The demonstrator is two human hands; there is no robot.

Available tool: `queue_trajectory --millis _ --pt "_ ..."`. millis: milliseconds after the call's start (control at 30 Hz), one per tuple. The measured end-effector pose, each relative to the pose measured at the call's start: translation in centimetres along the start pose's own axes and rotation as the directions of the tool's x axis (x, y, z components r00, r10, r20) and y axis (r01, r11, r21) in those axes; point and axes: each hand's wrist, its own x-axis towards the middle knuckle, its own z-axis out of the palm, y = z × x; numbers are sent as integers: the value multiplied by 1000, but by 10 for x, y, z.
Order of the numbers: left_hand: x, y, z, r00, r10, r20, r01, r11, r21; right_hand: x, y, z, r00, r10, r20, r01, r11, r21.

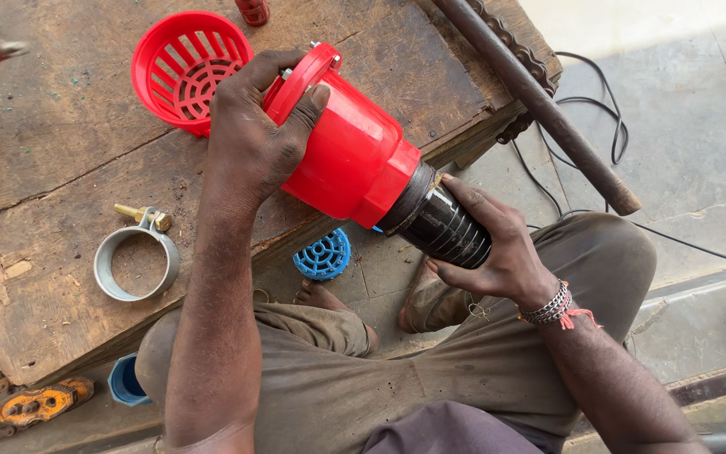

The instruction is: The person wraps a patterned cloth around a black cylindrical component, applies a dark liquid sealant to the edges, and fits a red plastic housing over it. They then use scissors to trim the excess cloth from the cylinder.

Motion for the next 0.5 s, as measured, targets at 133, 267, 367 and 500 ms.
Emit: queue_trajectory --millis 133,267,367,500 --pt "-1 -2 0 1000 26 -6 -25 1000 18 -1 -8 3 997 -68 -44 58 978 -201" --pt "0 -3 -1 1000 14 5 -14 1000 19 -2 -13 8 982 -164 -89 132 948 -290" --pt "2 -3 -2 998 61 14 -61 998 -19 -3 -16 10 977 -187 -102 139 921 -364" --pt "0 -4 -3 999 34 20 -32 998 -61 -7 -16 10 981 -176 -80 124 888 -443"
